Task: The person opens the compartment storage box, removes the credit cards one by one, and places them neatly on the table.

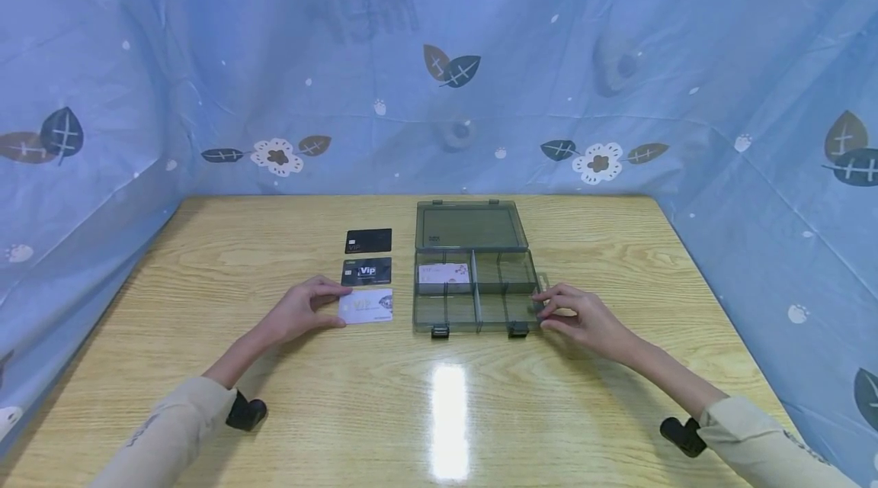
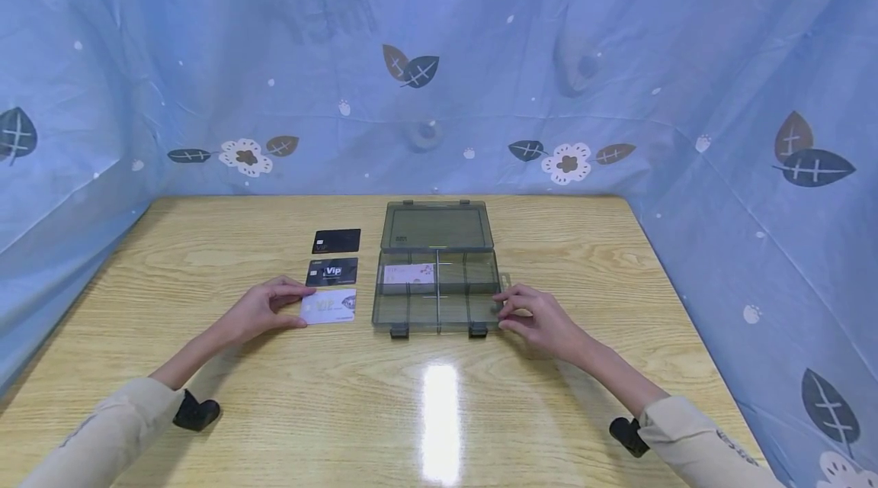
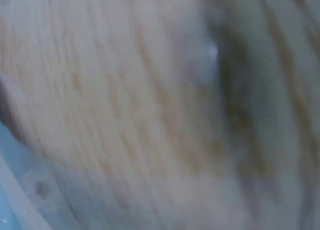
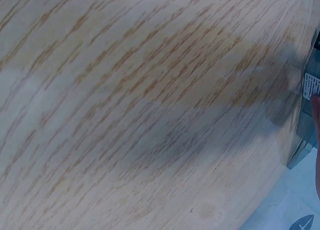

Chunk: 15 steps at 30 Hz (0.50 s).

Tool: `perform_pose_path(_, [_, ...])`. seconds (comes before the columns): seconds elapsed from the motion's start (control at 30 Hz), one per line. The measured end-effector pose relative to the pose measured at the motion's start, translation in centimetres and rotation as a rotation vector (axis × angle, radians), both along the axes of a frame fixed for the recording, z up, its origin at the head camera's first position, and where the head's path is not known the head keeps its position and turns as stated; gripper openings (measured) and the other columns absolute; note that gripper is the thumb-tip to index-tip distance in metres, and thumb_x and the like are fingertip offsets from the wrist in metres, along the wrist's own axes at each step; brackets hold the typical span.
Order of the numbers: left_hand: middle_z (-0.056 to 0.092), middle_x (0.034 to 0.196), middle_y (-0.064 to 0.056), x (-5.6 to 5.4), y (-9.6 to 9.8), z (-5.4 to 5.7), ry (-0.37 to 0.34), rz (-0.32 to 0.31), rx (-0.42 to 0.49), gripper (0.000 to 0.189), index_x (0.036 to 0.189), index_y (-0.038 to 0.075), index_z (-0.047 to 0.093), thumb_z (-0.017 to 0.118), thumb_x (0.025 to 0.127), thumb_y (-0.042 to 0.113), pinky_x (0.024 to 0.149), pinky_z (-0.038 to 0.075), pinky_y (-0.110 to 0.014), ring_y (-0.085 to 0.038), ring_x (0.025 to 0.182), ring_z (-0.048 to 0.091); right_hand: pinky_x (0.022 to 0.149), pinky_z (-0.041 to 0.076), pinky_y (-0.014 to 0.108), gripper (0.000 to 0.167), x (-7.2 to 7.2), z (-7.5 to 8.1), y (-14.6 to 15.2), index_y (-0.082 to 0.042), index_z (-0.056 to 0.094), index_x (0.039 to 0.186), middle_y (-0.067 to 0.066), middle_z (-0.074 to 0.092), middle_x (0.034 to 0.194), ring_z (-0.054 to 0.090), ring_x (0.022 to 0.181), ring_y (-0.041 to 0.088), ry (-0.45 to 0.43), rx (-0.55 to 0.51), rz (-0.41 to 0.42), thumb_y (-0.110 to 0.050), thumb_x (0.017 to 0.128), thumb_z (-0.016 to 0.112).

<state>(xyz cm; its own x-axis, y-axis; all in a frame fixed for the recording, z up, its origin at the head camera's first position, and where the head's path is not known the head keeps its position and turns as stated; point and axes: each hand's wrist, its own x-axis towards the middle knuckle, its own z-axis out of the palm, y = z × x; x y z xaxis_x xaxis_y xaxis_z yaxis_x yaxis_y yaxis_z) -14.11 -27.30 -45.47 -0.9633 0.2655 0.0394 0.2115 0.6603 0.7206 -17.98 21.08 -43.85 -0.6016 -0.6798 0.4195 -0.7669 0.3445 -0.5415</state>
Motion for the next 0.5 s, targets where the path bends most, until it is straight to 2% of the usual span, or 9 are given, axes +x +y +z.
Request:
perform_pose_path(0.27, [0.057, 0.118, -0.015, -0.24, -0.05, 0.18, -0.069, -0.007, 0.047, 0.057, 0.122, -0.001, 0.063, 0.084, 0.072, 0.015, 0.097, 0.045, -0.033, -0.034, 0.116, 0.056, 0.065, 0.057, 0.027, 0.020, 0.07, 0.00, -0.04, -0.009, 0.070, 0.084, 0.014, 0.066, 0.106, 0.065, 0.091, 0.028, 0.001, 0.007, -0.006, 0.008, 0.075, 0.076])
perform_pose_path(0.33, [0.056, 0.121, -0.016, -0.28, -0.04, 0.23, -0.075, -0.008, 0.052, 0.057, 0.122, -0.002, 0.063, 0.084, 0.072, 0.015, 0.098, 0.045, -0.034, -0.034, 0.116, 0.056, 0.065, 0.057, 0.027, 0.020, 0.07, 0.01, -0.03, -0.009, 0.070, 0.084, 0.014, 0.066, 0.106, 0.065, 0.092, 0.029, 0.000, 0.007, -0.008, 0.008, 0.075, 0.075])
perform_pose_path(0.5, [0.057, 0.122, -0.015, -0.35, -0.01, 0.35, -0.051, -0.011, -0.005, 0.057, 0.122, 0.000, 0.064, 0.085, 0.072, 0.017, 0.101, 0.043, -0.042, -0.034, 0.117, 0.054, 0.064, 0.057, 0.029, 0.021, 0.03, 0.00, 0.01, -0.010, 0.070, 0.084, 0.015, 0.066, 0.106, 0.065, 0.092, 0.030, -0.001, 0.007, -0.012, 0.008, 0.075, 0.075])
